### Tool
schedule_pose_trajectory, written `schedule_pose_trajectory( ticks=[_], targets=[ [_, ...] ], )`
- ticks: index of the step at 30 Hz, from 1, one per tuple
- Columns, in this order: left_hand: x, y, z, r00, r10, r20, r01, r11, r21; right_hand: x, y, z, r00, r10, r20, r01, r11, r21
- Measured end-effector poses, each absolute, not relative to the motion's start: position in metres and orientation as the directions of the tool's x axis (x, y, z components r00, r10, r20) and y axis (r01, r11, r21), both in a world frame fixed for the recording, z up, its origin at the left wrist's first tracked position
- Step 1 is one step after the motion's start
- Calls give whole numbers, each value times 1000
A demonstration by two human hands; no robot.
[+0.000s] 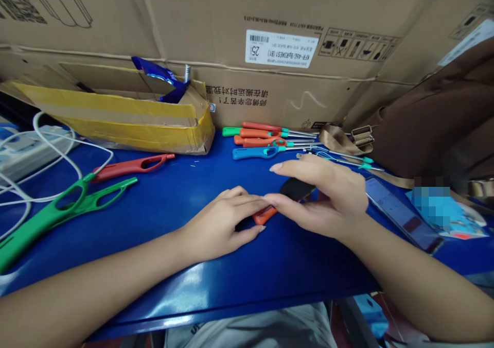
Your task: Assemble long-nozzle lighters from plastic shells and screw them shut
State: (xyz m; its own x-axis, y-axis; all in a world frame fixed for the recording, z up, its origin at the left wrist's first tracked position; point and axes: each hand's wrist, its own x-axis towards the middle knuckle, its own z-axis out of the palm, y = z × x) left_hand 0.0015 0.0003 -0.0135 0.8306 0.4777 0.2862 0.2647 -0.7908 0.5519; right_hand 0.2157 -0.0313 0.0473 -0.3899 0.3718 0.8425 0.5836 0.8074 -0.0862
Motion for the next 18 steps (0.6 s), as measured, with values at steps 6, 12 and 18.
schedule_pose_trajectory(
  ticks=[6,12,18],
  targets=[
    [1,1,-13,833,475,283,263,-791,553,216,-37,50,-446,515,732,487,826,-284],
    [1,0,-15,834,480,273,282,-795,537,214,-38,46,-419,362,833,559,825,-77],
    [1,1,-13,847,457,270,260,-800,541,209,-37,44,-358,376,855,438,876,-202]
  ],
)
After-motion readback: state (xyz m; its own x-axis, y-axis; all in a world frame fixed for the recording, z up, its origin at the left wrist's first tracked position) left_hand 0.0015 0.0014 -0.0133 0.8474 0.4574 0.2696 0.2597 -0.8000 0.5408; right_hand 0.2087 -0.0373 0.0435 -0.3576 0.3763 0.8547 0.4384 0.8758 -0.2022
